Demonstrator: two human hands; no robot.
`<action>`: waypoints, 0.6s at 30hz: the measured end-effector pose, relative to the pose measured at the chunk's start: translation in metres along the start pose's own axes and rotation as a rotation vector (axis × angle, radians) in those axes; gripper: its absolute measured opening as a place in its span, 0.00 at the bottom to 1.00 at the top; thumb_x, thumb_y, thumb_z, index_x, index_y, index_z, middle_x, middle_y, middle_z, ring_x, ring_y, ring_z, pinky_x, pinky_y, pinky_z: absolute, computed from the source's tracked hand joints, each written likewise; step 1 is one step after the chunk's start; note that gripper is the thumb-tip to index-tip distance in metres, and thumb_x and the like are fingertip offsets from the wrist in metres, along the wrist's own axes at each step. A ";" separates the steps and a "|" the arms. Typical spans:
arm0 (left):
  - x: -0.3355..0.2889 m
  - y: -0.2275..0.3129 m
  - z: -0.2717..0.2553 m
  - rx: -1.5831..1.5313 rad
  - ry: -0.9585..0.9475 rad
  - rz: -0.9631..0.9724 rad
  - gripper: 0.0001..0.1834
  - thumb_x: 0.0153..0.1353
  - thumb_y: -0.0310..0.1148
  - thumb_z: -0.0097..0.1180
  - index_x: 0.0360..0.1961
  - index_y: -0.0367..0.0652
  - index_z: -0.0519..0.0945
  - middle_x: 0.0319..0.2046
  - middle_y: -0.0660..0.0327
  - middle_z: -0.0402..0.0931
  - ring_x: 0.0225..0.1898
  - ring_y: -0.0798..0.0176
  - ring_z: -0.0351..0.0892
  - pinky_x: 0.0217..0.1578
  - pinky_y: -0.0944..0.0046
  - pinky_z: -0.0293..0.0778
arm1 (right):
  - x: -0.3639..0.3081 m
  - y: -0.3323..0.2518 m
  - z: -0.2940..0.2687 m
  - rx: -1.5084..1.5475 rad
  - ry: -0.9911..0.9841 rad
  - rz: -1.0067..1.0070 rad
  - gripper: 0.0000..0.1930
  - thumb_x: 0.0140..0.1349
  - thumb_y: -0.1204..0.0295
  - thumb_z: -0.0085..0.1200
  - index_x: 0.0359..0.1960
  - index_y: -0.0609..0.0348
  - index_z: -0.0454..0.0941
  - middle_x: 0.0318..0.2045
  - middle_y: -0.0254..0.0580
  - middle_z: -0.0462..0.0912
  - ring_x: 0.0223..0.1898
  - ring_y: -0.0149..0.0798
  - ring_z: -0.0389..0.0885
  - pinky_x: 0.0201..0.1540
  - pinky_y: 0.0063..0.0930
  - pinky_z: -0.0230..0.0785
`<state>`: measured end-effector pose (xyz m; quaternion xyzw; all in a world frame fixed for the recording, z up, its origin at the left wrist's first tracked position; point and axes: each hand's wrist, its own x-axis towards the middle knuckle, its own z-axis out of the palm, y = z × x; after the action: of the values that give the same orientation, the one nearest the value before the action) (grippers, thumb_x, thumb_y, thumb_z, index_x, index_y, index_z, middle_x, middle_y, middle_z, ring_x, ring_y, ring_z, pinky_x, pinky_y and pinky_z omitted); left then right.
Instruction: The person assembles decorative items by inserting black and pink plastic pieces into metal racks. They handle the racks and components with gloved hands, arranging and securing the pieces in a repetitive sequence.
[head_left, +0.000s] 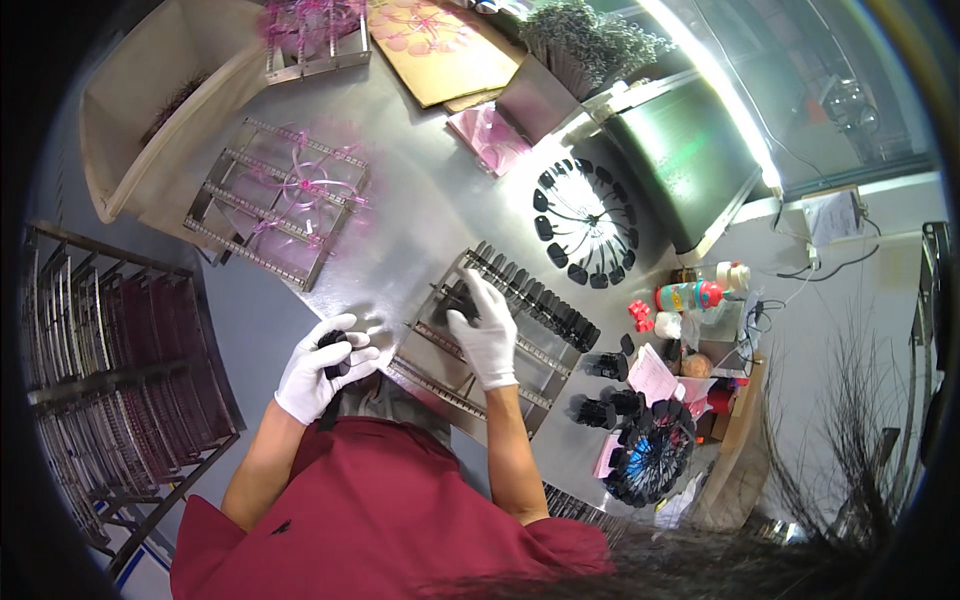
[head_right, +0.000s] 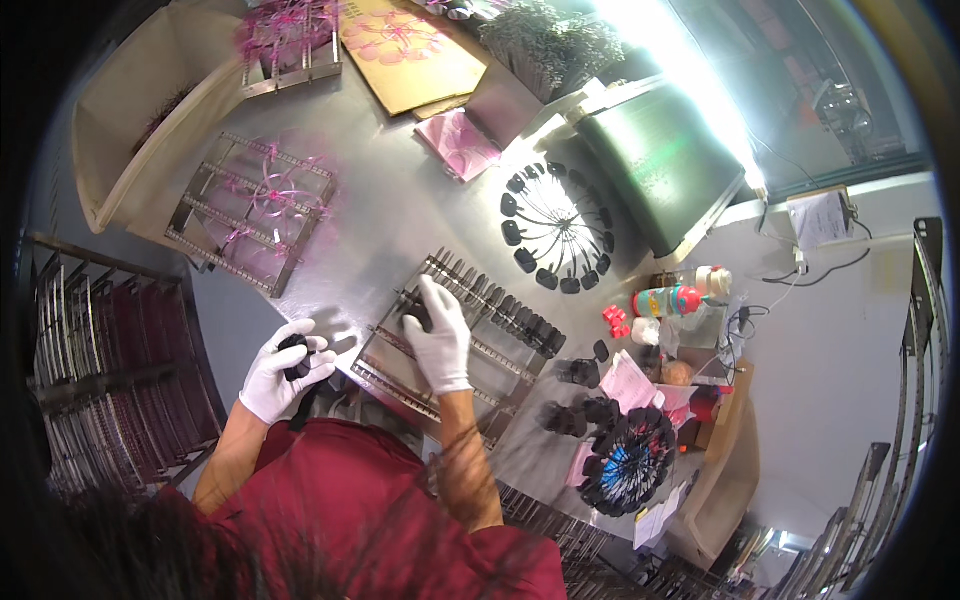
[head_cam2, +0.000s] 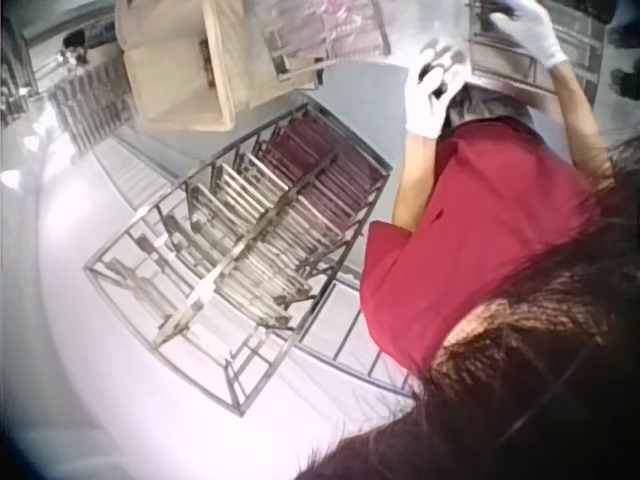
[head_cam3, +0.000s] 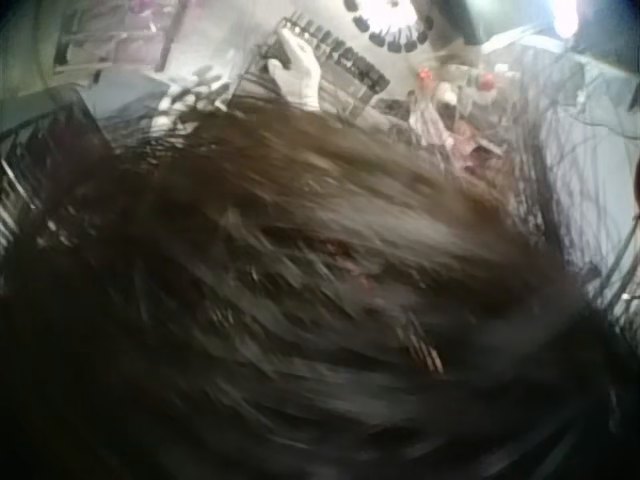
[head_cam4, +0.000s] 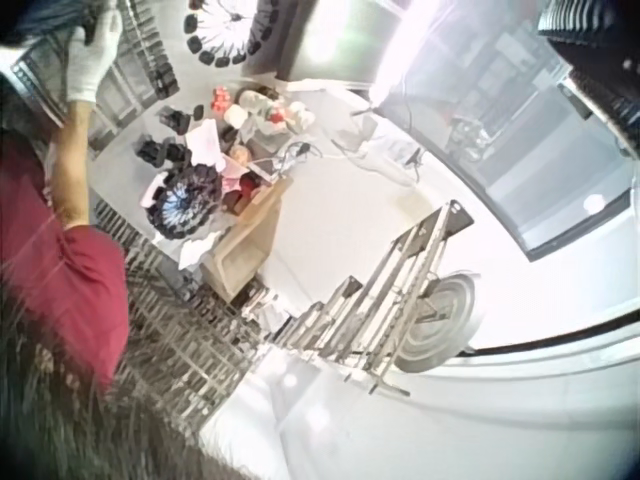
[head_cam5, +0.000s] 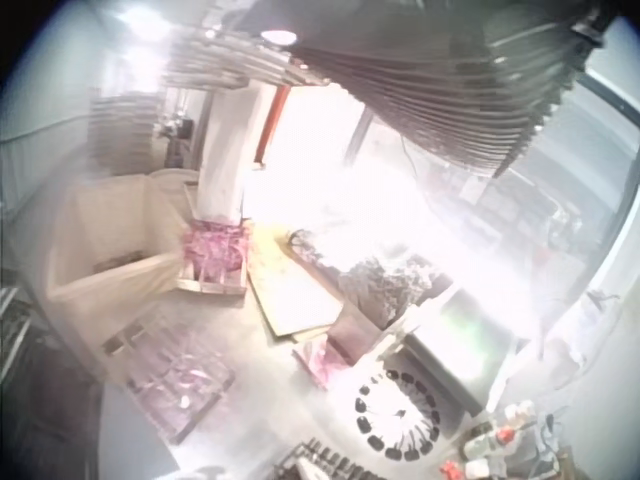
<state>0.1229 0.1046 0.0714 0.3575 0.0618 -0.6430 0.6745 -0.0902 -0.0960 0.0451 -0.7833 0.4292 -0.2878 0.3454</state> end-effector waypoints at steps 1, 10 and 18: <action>-0.001 -0.002 -0.003 -0.008 0.011 0.011 0.24 0.69 0.20 0.57 0.66 0.38 0.74 0.53 0.45 0.81 0.56 0.40 0.85 0.59 0.40 0.86 | -0.008 0.006 -0.008 0.039 -0.002 0.000 0.38 0.57 0.78 0.70 0.72 0.49 0.77 0.66 0.47 0.81 0.65 0.41 0.82 0.62 0.32 0.79; -0.001 -0.013 -0.009 0.020 -0.096 -0.002 0.26 0.73 0.31 0.61 0.69 0.40 0.72 0.59 0.45 0.80 0.61 0.35 0.83 0.57 0.35 0.86 | -0.054 0.054 -0.062 0.261 -0.015 0.238 0.42 0.59 0.81 0.73 0.77 0.56 0.69 0.75 0.45 0.73 0.74 0.36 0.73 0.75 0.30 0.65; 0.017 -0.031 0.032 0.163 -0.150 -0.126 0.29 0.71 0.24 0.63 0.71 0.38 0.70 0.63 0.46 0.76 0.61 0.32 0.82 0.58 0.36 0.86 | -0.070 0.090 -0.100 0.067 -0.016 0.062 0.40 0.58 0.78 0.74 0.74 0.55 0.74 0.73 0.56 0.73 0.69 0.46 0.80 0.67 0.33 0.74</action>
<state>0.0853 0.0747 0.0732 0.3573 -0.0189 -0.7118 0.6044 -0.2406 -0.0995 0.0232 -0.7600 0.4405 -0.2848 0.3837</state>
